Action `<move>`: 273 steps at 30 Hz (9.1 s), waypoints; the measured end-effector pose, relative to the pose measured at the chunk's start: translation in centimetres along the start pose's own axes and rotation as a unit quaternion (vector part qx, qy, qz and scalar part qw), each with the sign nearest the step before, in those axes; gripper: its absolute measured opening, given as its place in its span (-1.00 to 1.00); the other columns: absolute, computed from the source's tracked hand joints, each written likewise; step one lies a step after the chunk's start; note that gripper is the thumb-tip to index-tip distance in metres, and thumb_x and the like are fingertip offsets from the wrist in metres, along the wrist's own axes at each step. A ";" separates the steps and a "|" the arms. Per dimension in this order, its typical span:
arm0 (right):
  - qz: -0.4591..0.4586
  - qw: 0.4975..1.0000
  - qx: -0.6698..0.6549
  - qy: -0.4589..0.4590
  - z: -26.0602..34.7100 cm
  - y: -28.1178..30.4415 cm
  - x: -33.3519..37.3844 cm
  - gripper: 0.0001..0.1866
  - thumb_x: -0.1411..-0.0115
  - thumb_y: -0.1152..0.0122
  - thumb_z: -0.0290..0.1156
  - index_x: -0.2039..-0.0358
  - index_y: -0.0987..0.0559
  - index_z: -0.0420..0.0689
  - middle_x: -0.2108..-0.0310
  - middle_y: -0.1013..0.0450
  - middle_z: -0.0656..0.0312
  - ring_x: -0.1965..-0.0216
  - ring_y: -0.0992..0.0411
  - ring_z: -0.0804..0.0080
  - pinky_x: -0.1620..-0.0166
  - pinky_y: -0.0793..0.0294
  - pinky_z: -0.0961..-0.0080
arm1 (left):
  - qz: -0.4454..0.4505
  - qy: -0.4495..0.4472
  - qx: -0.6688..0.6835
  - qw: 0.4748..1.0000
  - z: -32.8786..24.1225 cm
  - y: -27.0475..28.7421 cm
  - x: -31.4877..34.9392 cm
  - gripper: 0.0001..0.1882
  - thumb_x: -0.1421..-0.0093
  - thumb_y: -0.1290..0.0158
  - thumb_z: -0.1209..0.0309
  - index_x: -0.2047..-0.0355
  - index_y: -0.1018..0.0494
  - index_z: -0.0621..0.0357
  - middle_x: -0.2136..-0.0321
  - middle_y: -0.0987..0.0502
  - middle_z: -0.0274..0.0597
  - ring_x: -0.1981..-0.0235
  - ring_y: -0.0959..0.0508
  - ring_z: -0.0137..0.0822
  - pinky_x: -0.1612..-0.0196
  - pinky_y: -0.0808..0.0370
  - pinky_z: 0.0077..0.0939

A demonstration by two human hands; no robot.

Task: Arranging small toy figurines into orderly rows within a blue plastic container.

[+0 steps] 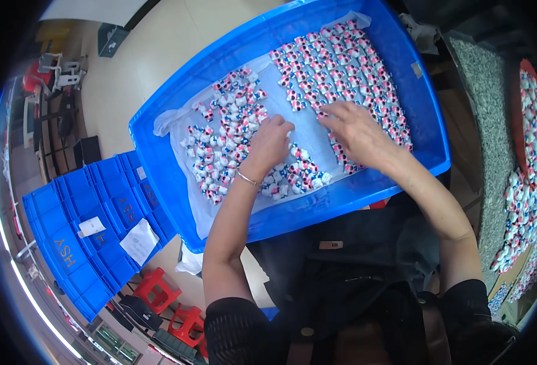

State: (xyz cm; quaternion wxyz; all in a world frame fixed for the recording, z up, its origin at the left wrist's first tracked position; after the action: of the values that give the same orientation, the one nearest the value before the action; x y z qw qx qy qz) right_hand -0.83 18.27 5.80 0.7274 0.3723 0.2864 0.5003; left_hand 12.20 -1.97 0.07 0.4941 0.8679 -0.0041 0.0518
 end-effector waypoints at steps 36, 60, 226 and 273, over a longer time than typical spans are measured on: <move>0.048 0.997 -0.053 -0.032 0.7 -2.5 4.8 -0.67 -0.09 -0.27 -0.46 0.10 -0.56 -0.20 -0.01 -0.44 0.05 -0.08 -0.37 0.11 -0.15 -0.32 0.21 | 0.066 -0.134 -0.092 0.984 -3.3 0.4 1.7 -0.78 0.06 -0.16 0.54 0.34 -0.48 0.10 0.38 -0.46 -0.20 0.25 -0.46 -0.14 0.18 -0.42 -0.29; -0.019 0.993 0.115 -0.015 -1.7 -5.5 -2.8 -0.76 -0.11 -0.04 -0.45 0.21 -0.58 -0.08 0.19 -0.40 0.16 0.06 -0.36 0.21 0.01 -0.33 0.19 | -0.120 -0.010 0.125 0.985 -2.4 -3.9 0.6 -0.76 -0.02 -0.18 0.60 0.29 -0.43 0.17 0.25 -0.43 -0.11 0.28 -0.54 -0.13 0.24 -0.51 -0.39; 0.069 0.995 -0.067 -0.040 -2.0 -0.4 6.1 -0.75 -0.07 -0.25 -0.54 0.20 -0.56 -0.27 0.15 -0.47 0.06 0.08 -0.46 0.06 0.05 -0.48 0.25 | 0.089 -0.188 0.040 0.977 -6.1 -1.0 2.8 -0.66 0.11 -0.09 0.60 0.26 -0.47 0.08 0.18 -0.46 -0.20 0.16 -0.45 -0.15 0.10 -0.40 -0.27; 0.061 0.920 -0.292 -0.253 1.5 -4.6 -1.0 -0.71 -0.15 -0.25 -0.36 0.18 -0.50 -0.25 0.42 -0.54 0.01 0.33 -0.55 0.15 0.22 -0.51 0.27 | -0.073 0.126 0.767 0.625 -3.9 -3.7 -0.3 -0.64 -0.23 0.06 0.66 -0.04 -0.34 0.20 0.09 -0.48 -0.18 -0.06 -0.46 -0.29 -0.10 -0.39 -0.38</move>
State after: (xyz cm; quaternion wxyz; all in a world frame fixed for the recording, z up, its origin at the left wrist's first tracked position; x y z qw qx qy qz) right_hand 2.39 15.92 2.83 0.8201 0.2739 -0.0894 0.4945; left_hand 11.84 3.22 -1.16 -0.3523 0.9151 0.1630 0.1091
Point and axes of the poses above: each hand's wrist, its own x-axis away from the middle knuckle, its own y-axis out of the back of the hand, z = x × y, the point moved 1 cm from there along -x, towards the middle knuckle
